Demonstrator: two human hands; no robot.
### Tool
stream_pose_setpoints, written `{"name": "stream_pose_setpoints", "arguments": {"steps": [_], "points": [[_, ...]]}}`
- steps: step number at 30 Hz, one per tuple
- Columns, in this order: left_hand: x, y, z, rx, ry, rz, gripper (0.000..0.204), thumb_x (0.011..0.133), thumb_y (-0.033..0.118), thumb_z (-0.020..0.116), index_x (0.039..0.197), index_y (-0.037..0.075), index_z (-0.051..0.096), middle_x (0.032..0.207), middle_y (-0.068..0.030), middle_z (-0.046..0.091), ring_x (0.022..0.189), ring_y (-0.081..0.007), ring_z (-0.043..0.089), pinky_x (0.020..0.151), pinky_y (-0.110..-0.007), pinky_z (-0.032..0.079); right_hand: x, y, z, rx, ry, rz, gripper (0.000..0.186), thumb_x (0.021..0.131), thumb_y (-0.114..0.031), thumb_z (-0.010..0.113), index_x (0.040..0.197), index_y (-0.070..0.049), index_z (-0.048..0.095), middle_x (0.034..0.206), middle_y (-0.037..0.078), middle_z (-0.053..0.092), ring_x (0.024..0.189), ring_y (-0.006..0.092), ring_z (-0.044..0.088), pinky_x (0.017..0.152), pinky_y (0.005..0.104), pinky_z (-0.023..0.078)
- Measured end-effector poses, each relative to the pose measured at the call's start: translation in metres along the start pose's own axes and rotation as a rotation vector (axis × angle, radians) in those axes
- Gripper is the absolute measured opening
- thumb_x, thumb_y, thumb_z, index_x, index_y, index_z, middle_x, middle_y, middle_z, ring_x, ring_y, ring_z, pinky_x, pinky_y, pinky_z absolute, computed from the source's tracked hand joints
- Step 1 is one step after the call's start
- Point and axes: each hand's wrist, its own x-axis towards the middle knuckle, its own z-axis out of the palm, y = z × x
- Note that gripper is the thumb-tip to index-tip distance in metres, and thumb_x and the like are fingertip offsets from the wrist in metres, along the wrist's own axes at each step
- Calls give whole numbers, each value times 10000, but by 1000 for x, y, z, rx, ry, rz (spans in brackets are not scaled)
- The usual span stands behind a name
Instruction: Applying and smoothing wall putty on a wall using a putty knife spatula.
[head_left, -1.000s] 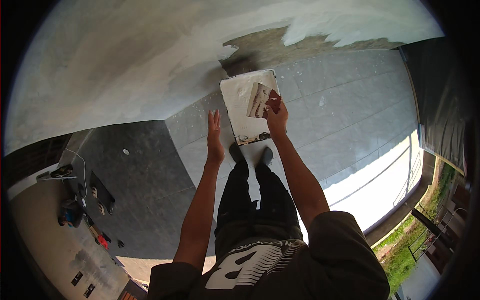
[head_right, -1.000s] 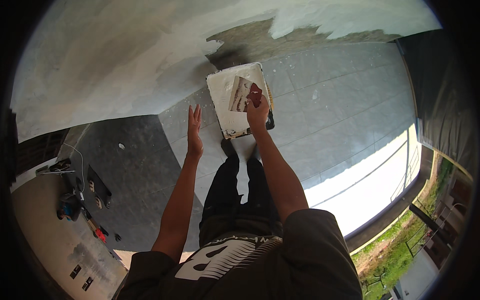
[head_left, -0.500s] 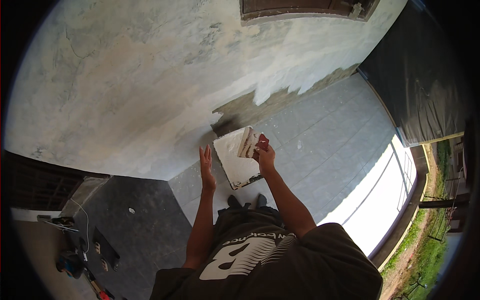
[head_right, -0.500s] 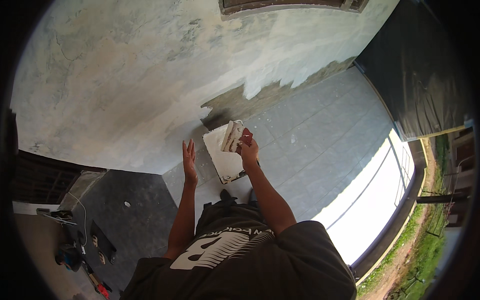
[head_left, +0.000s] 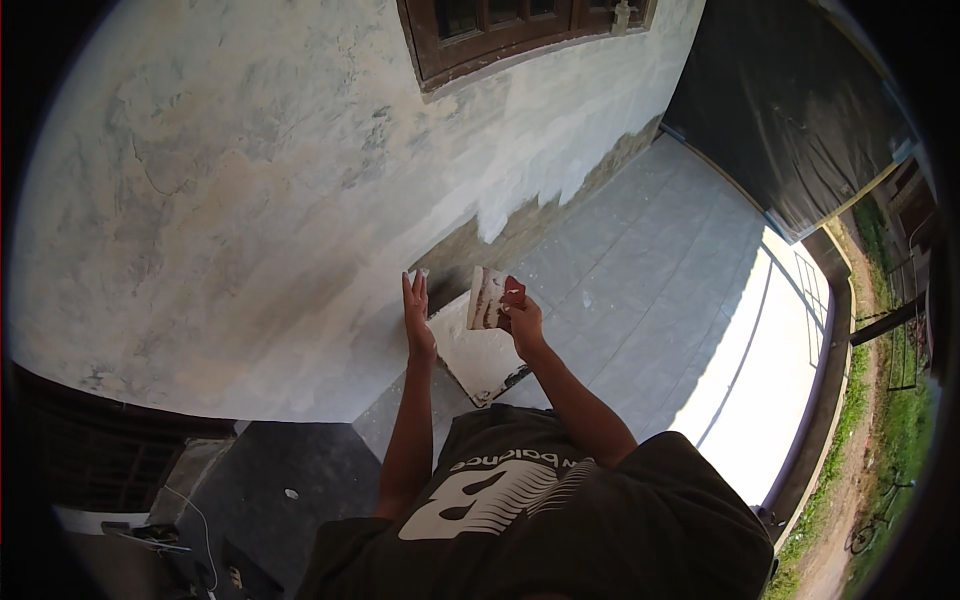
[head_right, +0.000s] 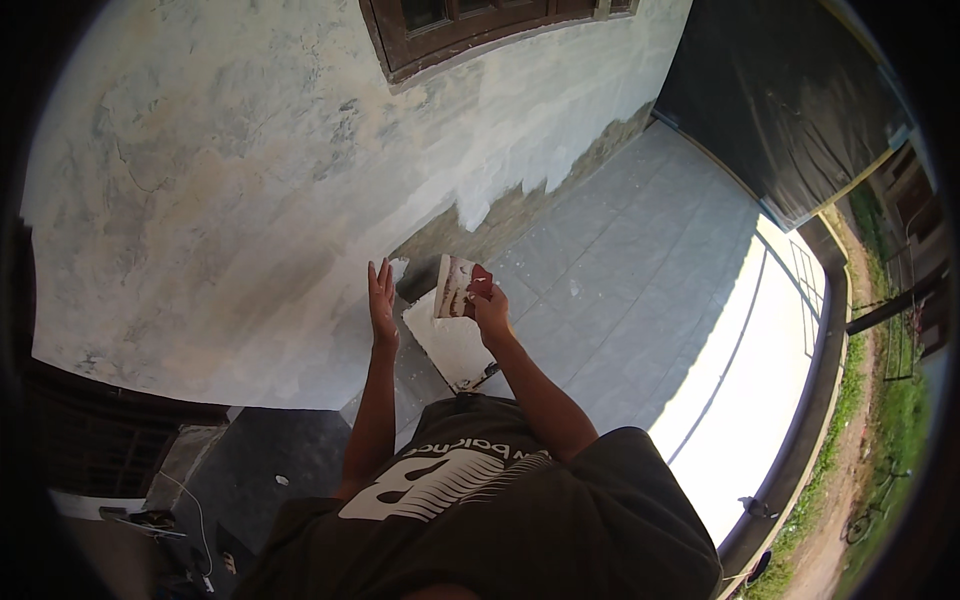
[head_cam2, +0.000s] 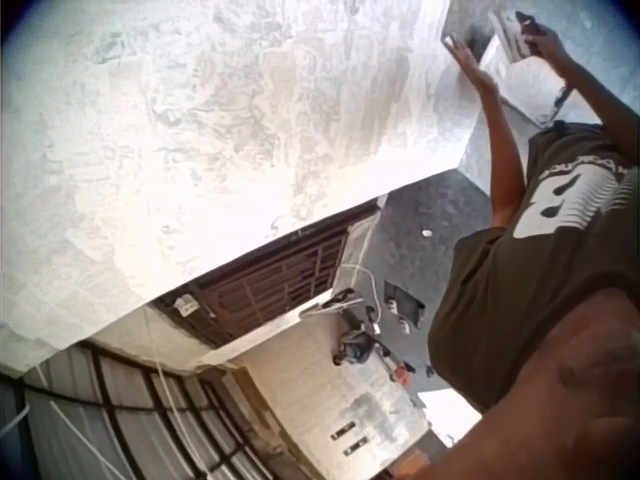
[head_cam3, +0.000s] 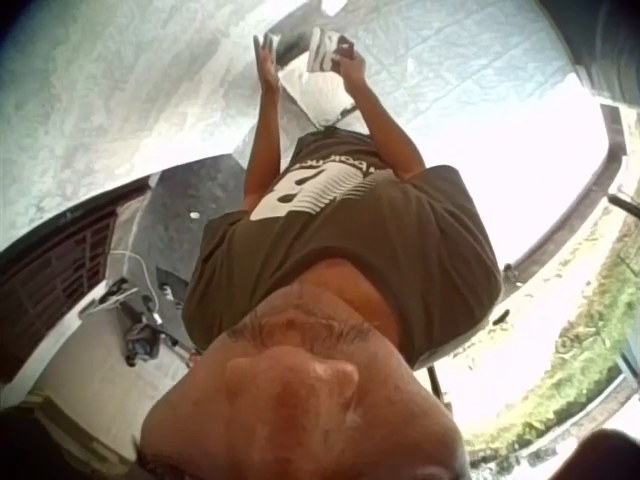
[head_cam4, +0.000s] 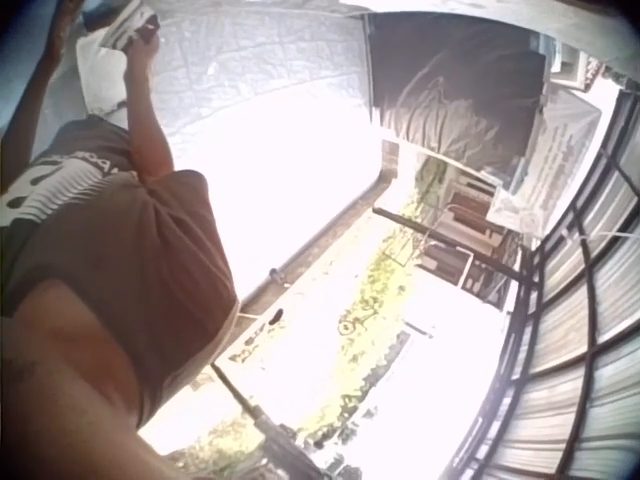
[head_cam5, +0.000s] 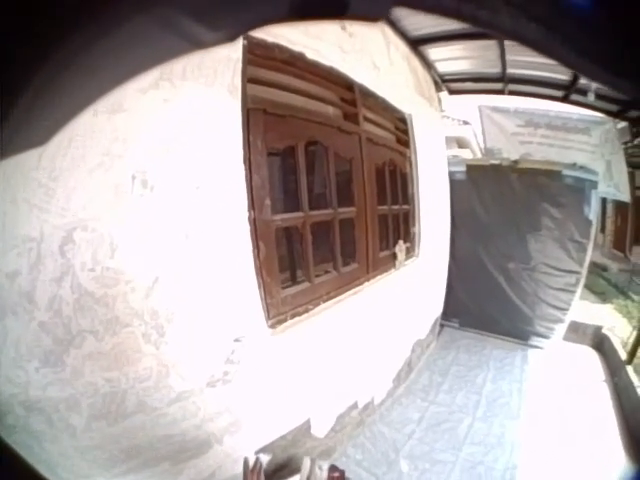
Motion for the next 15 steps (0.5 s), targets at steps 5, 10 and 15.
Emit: {"name": "stream_pose_setpoints", "arguments": {"steps": [5, 10, 15], "points": [[5, 8, 13, -75, -52, -11, 696, 1000, 364, 349, 1577, 117, 48, 1602, -139, 251, 1491, -284, 209, 1193, -437, 92, -6, -14, 1, 28, 15, -23, 233, 887, 15, 567, 1119, 31, 551, 992, 115, 638, 861, 244, 687, 772, 376, 595], [7, 16, 16, -81, -82, 27, 693, 991, 340, 342, 1577, 111, 50, 1602, -131, 257, 1490, -285, 213, 1193, -444, 82, -19, -33, 10, 73, 4, 14, 220, 888, -7, 580, 1106, -5, 560, 960, 91, 631, 818, 211, 661, 753, 365, 579], [5, 20, 18, -54, -75, 23, 697, 1002, 373, 337, 1576, 108, 43, 1597, -135, 267, 1487, -295, 218, 1193, -446, 88, -21, -33, 6, 107, -29, 49, 224, 884, -24, 594, 1107, -24, 565, 974, 76, 628, 841, 211, 649, 764, 375, 564]]}}
